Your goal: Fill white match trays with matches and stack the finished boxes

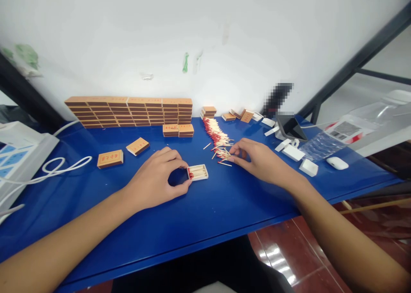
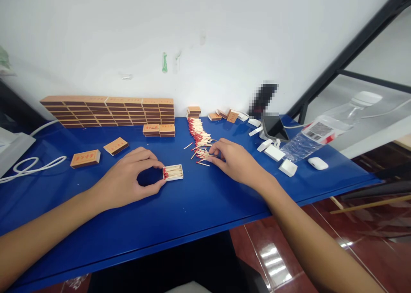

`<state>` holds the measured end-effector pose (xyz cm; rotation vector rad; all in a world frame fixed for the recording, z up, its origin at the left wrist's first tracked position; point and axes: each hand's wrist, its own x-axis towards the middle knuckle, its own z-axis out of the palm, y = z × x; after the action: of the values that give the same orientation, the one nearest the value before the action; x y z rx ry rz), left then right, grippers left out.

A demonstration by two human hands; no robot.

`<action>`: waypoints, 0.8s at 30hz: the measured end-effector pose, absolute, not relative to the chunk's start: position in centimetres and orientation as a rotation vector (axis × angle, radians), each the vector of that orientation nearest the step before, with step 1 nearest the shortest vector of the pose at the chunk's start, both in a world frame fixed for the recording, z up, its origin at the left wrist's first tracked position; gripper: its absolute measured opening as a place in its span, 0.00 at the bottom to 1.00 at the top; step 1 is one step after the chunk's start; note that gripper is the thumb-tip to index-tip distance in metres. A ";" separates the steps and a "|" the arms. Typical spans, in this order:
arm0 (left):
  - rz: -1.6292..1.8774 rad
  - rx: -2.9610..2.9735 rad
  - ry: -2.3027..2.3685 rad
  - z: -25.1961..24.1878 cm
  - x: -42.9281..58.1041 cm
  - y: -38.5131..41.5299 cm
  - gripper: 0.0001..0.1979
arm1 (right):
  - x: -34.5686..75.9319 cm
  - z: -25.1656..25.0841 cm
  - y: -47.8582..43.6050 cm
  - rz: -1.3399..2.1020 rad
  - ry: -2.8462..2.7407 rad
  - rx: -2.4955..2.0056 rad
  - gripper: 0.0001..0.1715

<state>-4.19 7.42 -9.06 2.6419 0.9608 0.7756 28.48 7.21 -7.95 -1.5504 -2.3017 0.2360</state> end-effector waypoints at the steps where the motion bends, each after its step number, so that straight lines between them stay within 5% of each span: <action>1: 0.778 2.643 0.959 -9.1 -4.2 7.4 0.09 | 28.4 -7.9 7.2 0.224 -2.313 -1.532 0.13; 24: 0.781 2.650 0.957 -9.1 -4.3 7.4 0.09 | 28.8 -7.9 6.5 0.153 -2.438 -1.509 0.13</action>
<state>-4.26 7.36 -9.12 2.6501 0.9568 0.7814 28.78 6.53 -7.87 -1.5093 -2.4385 0.1532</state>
